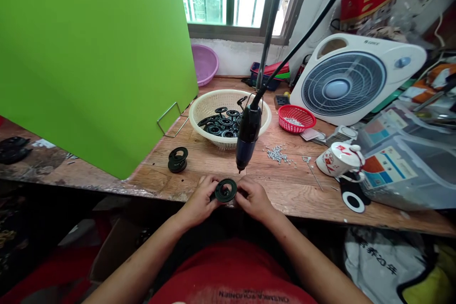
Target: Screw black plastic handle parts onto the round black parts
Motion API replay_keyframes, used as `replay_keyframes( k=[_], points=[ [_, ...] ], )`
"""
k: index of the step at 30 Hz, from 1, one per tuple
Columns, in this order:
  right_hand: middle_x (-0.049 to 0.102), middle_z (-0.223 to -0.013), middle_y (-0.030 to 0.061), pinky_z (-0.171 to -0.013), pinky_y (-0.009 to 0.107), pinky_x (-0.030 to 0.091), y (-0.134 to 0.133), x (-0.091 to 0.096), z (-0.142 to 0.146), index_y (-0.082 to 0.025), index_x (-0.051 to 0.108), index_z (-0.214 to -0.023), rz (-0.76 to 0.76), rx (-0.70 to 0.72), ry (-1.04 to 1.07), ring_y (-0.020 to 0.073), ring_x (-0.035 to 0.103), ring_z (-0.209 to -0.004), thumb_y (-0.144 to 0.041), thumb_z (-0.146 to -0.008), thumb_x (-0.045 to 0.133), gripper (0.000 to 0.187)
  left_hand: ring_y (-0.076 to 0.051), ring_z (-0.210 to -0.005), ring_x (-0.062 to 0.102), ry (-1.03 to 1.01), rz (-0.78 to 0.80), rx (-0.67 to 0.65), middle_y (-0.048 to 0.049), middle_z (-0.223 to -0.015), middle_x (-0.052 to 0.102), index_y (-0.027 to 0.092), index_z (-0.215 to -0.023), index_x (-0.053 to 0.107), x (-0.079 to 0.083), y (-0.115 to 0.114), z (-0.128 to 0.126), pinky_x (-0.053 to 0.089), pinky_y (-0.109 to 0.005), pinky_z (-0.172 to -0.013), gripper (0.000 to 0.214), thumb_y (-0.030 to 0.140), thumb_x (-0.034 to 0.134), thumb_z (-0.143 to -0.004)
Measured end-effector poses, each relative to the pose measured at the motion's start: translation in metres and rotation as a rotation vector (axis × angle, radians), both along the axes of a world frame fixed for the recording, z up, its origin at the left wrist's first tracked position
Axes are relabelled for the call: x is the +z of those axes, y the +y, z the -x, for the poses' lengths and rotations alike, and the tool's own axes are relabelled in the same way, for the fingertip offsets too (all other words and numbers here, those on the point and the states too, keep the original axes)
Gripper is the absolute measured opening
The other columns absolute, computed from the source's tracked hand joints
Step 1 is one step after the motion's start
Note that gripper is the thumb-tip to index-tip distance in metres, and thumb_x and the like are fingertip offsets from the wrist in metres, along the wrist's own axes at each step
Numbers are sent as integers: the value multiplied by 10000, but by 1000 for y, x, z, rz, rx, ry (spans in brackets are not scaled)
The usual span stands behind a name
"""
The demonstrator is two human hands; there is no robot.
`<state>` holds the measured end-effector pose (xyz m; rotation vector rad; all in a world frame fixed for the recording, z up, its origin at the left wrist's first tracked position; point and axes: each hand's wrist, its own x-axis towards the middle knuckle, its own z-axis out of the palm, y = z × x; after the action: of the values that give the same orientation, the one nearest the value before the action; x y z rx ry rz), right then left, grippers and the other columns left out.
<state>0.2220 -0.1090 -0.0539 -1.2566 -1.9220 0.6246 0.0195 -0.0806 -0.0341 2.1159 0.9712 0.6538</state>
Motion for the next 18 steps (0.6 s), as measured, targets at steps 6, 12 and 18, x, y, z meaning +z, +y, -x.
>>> replay_keyframes(
  k=[6,12,18],
  points=[
    [553,-743,28,-640,262,399,5,-2,-6,-193,562,-763,7,118,-47,163,524,-712,-180,-841,522,89,-225,-1011,454,-10,-16,19,-75,-1043,526,209,-1045,619,3,-7,-4,392,-364,-894,192,235,544,-870],
    [544,-714,17,-637,254,405,6,2,-9,-192,573,-758,54,196,-56,155,523,-690,-169,-848,504,116,-220,-1010,445,-8,-43,26,-80,-1045,522,190,-1028,612,4,-10,-6,394,-348,-891,177,215,518,-881],
    [590,-747,9,-656,233,429,13,4,-12,-181,616,-801,188,256,16,138,549,-694,-196,-868,503,132,-217,-1005,438,-17,-38,1,-75,-1057,532,191,-1048,605,5,-12,-5,395,-346,-884,198,179,519,-871]
  ],
)
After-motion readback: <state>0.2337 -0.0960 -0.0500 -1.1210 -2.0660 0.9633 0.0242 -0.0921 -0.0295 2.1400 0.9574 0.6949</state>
